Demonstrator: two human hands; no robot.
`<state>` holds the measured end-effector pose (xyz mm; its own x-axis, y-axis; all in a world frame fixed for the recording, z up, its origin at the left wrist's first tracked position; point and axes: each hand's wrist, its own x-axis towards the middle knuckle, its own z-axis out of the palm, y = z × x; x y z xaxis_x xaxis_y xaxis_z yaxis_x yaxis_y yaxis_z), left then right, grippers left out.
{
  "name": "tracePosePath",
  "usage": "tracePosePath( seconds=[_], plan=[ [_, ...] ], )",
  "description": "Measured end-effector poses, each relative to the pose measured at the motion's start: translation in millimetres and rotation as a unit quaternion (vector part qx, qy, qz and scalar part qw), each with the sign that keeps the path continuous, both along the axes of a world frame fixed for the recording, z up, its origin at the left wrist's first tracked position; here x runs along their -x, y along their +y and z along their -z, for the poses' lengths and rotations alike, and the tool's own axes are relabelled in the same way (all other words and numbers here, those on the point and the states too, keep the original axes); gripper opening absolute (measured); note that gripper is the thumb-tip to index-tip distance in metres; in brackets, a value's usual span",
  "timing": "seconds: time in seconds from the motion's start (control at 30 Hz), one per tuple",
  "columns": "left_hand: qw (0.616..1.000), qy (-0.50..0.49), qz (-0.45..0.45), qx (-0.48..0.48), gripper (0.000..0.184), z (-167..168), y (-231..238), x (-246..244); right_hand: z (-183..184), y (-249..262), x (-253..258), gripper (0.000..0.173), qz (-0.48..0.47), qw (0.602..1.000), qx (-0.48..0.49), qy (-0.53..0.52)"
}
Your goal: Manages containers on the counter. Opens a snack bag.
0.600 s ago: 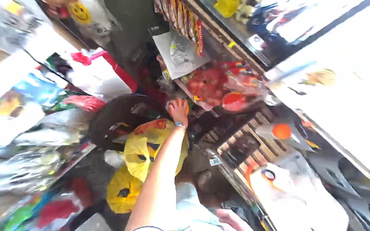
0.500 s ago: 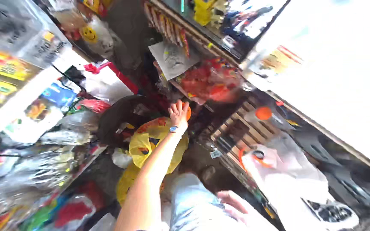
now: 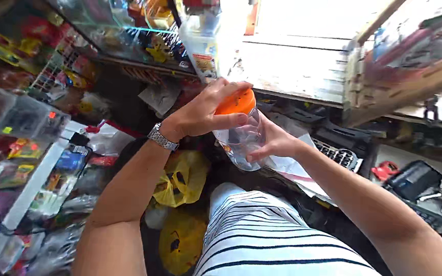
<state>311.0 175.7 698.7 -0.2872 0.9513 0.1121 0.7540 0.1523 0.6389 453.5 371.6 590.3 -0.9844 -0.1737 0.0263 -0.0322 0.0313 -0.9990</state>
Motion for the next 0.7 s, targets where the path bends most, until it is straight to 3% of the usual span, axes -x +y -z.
tracePosePath(
  seconds=[0.13, 0.2, 0.3, 0.43, 0.5, 0.57, 0.63, 0.7],
  plan=[
    [0.996, 0.025, 0.040, -0.076, 0.081, 2, 44, 1, -14, 25, -16, 0.116, 0.095, 0.995, -0.021, 0.014],
    [0.996, 0.034, 0.020, -0.080, 0.080, 3, 60, 1, -13, 35, -19, 0.111, 0.152, 0.982, -0.090, 0.061],
    [0.997, 0.034, -0.051, -0.040, 0.078, 7, 84, 0, -11, 50, -16, 0.116, 0.262, 0.927, -0.247, 0.102],
    [0.988, -0.081, -0.121, -0.047, 0.070, 7, 112, 12, -12, 72, -22, 0.118, 0.355, 0.837, -0.400, 0.121],
    [0.975, -0.129, -0.171, -0.057, 0.070, 8, 128, 28, 3, 88, -33, 0.117, 0.378, 0.869, -0.307, 0.086],
    [0.971, -0.110, -0.210, -0.031, 0.080, 27, 151, 48, 28, 102, -45, 0.107, 0.336, 0.941, -0.025, 0.025],
    [0.973, -0.061, -0.220, 0.018, 0.085, 63, 182, 59, 45, 102, -56, 0.099, 0.260, 0.936, 0.239, -0.001],
    [0.973, 0.017, -0.215, 0.080, 0.085, 106, 212, 63, 49, 93, -68, 0.108, 0.227, 0.907, 0.354, -0.001]
  ],
)
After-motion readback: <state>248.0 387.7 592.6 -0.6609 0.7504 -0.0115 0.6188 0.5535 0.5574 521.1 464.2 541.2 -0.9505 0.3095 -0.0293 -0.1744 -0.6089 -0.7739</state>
